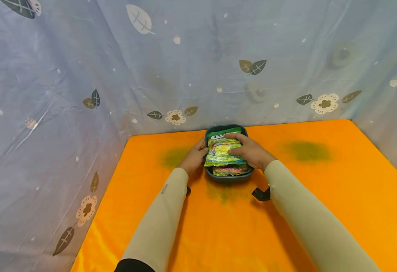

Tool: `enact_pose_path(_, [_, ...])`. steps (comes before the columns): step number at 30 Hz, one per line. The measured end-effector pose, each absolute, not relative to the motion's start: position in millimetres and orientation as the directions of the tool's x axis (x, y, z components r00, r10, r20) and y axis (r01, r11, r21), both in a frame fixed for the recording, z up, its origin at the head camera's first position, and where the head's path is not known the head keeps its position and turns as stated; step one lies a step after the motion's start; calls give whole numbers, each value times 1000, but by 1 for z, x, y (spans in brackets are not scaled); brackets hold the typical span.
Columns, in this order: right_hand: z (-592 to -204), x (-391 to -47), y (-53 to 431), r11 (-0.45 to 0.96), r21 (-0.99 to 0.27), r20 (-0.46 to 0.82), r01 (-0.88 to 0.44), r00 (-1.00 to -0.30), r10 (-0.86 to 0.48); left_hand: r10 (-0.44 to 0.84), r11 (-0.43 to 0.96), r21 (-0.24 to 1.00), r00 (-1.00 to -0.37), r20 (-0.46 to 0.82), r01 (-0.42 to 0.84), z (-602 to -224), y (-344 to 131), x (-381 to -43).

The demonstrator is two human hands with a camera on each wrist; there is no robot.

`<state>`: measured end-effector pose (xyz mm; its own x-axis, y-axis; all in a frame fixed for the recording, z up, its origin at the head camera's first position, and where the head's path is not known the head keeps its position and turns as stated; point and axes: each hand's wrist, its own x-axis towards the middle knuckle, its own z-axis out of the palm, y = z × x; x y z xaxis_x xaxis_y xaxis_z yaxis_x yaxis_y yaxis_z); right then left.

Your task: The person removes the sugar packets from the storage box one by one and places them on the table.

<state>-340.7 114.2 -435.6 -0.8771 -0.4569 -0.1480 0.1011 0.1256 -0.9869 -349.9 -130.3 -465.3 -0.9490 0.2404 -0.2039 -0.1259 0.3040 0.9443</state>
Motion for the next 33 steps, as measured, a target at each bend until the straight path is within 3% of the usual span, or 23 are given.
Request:
enact_pose_path(9, [-435, -339, 114, 41, -991, -132, 127, -879, -458, 266, 192, 964, -936, -231, -183, -463, -131, -349])
enact_pose_path(21, [-427, -329, 115, 4, -999, -50, 54, -901, -432, 268, 169, 961, -928, -257, -217, -463, -132, -347])
enact_pose_path(33, [-426, -322, 116, -79, -997, 16, 19, -907, -421, 228, 259, 945, -939, -259, -198, -461, -128, -344])
